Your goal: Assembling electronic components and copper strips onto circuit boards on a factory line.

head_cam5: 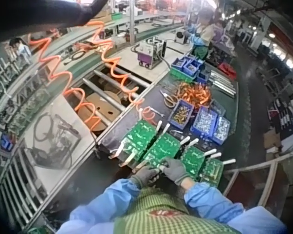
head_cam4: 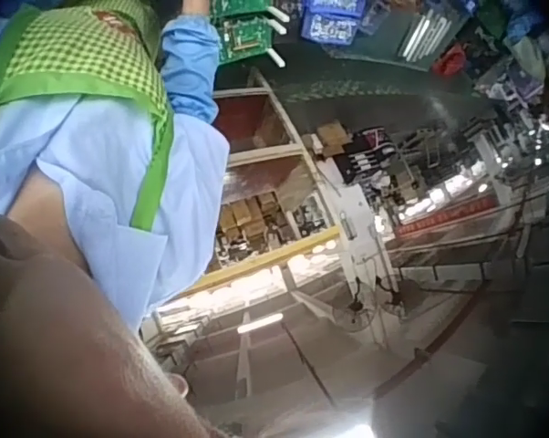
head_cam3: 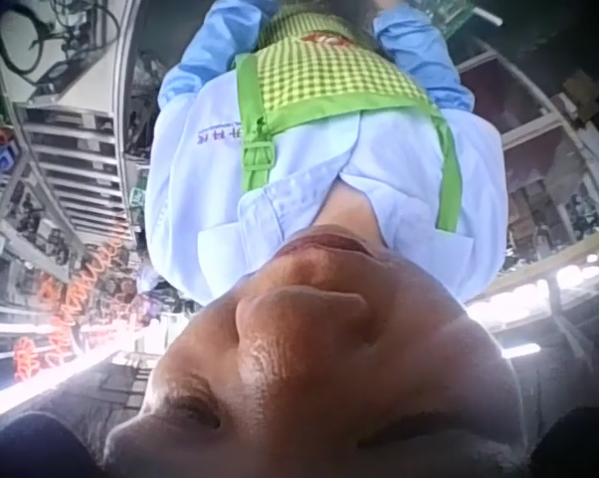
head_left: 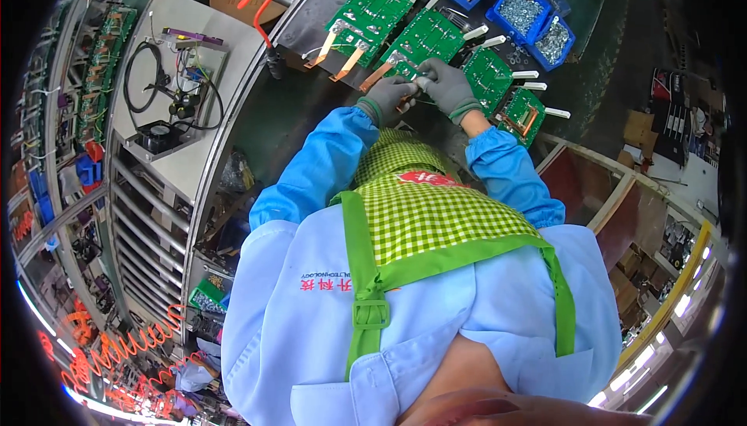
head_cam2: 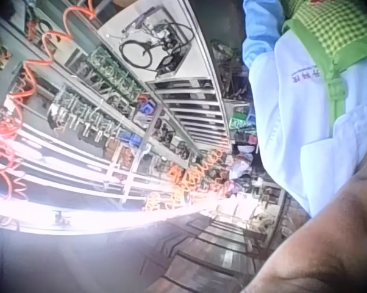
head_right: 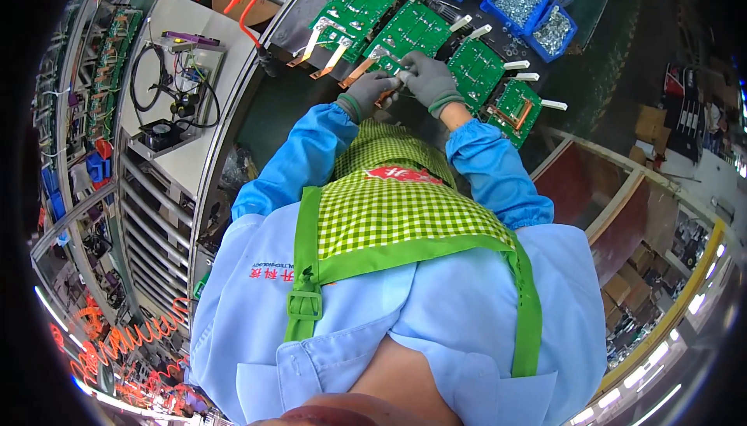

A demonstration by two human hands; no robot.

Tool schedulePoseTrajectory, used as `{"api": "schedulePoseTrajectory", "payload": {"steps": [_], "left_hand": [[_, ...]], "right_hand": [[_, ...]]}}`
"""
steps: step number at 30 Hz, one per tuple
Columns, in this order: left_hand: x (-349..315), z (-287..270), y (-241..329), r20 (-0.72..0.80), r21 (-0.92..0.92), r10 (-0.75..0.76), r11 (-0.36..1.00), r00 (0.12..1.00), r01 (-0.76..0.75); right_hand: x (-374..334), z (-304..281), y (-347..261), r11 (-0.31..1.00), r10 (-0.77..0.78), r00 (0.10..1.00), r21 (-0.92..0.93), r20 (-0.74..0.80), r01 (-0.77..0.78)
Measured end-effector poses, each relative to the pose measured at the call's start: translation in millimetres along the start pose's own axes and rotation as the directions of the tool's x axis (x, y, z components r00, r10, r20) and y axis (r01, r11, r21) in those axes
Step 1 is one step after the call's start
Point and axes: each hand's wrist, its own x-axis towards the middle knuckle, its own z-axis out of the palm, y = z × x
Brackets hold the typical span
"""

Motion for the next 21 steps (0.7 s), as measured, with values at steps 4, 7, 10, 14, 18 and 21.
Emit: {"api": "schedulePoseTrajectory", "payload": {"steps": [4,7,10,14,18,21], "left_hand": [[7.7,-7.7,-6.9,0.006,-0.038,-0.025,0.999,1.0,0.025],[4.3,-3.6,-1.8,0.02,-0.068,-0.065,0.995,0.998,0.067],[5.8,-4.7,-5.6,0.008,-0.033,-0.018,0.999,1.0,0.019],[14.9,-14.9,-12.5,0.071,-0.131,-0.038,0.99,0.997,0.047],[-1.6,-8.4,1.4,0.098,-0.073,-0.047,0.996,0.994,0.055],[5.3,-10.0,-4.7,0.075,-0.065,-0.041,0.997,0.996,0.046]], "right_hand": [[1.8,0.7,-2.4,0.992,0.105,0.994,-0.069,-0.006,-0.105],[13.7,-7.9,10.8,0.977,0.182,0.975,0.084,0.129,-0.194],[11.8,-15.3,15.3,0.899,0.207,0.94,0.328,0.27,-0.292],[-6.1,-14.0,-5.8,0.992,-0.021,0.992,0.129,0.126,0.005],[-5.8,3.1,-1.7,0.945,-0.184,0.977,-0.252,0.111,0.207],[-4.8,3.9,-2.0,0.909,-0.222,0.969,-0.338,0.104,0.245]]}}
